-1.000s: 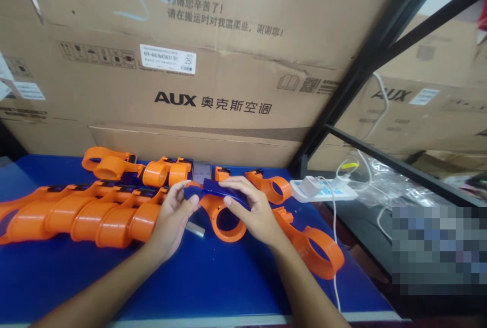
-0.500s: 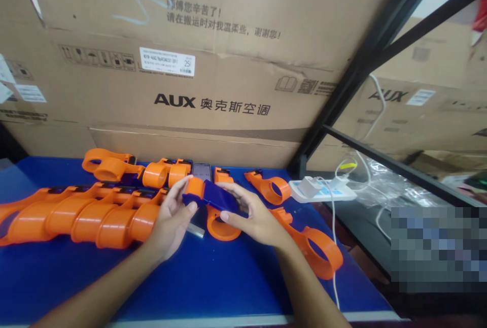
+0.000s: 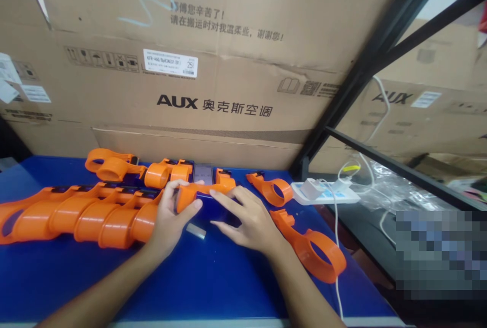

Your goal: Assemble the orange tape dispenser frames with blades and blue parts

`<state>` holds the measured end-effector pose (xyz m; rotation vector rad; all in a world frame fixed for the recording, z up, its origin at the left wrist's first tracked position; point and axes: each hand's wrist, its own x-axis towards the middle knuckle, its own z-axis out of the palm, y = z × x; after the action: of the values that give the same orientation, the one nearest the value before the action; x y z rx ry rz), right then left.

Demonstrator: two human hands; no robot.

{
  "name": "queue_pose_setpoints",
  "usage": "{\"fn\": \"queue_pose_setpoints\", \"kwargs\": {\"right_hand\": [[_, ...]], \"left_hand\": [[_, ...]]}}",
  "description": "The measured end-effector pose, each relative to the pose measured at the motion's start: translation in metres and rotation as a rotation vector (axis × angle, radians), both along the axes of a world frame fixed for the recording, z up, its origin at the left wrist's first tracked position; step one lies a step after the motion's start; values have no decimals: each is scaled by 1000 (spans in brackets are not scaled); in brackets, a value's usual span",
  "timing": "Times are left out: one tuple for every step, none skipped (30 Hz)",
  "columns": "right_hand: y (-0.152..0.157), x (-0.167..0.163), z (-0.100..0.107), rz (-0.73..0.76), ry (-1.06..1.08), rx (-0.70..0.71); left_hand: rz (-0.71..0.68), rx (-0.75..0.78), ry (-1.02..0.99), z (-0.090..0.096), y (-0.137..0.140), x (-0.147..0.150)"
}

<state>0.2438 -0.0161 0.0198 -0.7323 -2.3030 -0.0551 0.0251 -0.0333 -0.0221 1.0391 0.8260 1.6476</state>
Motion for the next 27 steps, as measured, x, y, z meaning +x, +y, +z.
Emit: {"fn": "queue_pose_setpoints", "kwargs": {"right_hand": [[0,0,0,2,-2,15],[0,0,0,3,-1,30],[0,0,0,4,0,45],[0,0,0,3,1,58],[0,0,0,0,1,69],[0,-1,0,-2,1,78],[0,-1,-1,-4,2,85],[0,-1,-1,-6,3,88],[-1,-1,-1,-8,6,90],[-1,-1,-1,-7,11,87],[-2,-2,-1,-2,18,79],[-2,-2,-1,3,32,67],[-3,-1,0,6,53,49],[-4,-1,1,6,83,24],[-4,-1,2,3,122,-7],[-5,-1,3,-2,166,-48],[-6,-1,4,-7,208,-98],[-6,-1,5,-7,242,-160],[-6,-2,5,-5,263,-232],[-7,-3,5,-4,271,-302],[-7,-5,4,-8,265,-365],[-8,-8,3,-16,253,-415],[-9,-10,2,-28,240,-449],[-10,-13,2,-44,229,-468],[-11,-15,1,-58,222,-478],[-12,-17,1,-68,217,-487],[-13,-19,1,-74,209,-498]], "left_hand": [[1,-7,-3,0,0,0],[0,-13,-9,0,1,-1],[-2,-17,-19,0,1,-1],[-7,-19,-29,-1,1,-1],[-17,-20,-37,-1,1,-1],[-27,-20,-41,-2,1,-2],[-38,-21,-40,-3,2,-2],[-43,-23,-35,-4,2,-3],[-40,-24,-28,-5,3,-3],[-33,-23,-22,-6,4,-4],[-30,-18,-20,-7,4,-4],[-35,-8,-21,-8,5,-4],[-46,7,-24,-9,5,-4],[-66,30,-27,-9,4,-4],[-95,58,-24,-9,3,-4],[-129,91,-8,-9,1,-3],[-168,127,21,-8,-2,-2],[-213,160,58,-7,-4,-1],[-264,188,99,-7,-8,0],[-314,208,142,-6,-11,1],[-354,219,184,-6,-14,1],[-381,222,221,-6,-16,2],[-396,221,255,-6,-18,2],[-403,220,285,-7,-19,1],[-407,221,312,-8,-20,1],[-412,222,329,-8,-21,1],[-420,224,336,-9,-21,1]]}}
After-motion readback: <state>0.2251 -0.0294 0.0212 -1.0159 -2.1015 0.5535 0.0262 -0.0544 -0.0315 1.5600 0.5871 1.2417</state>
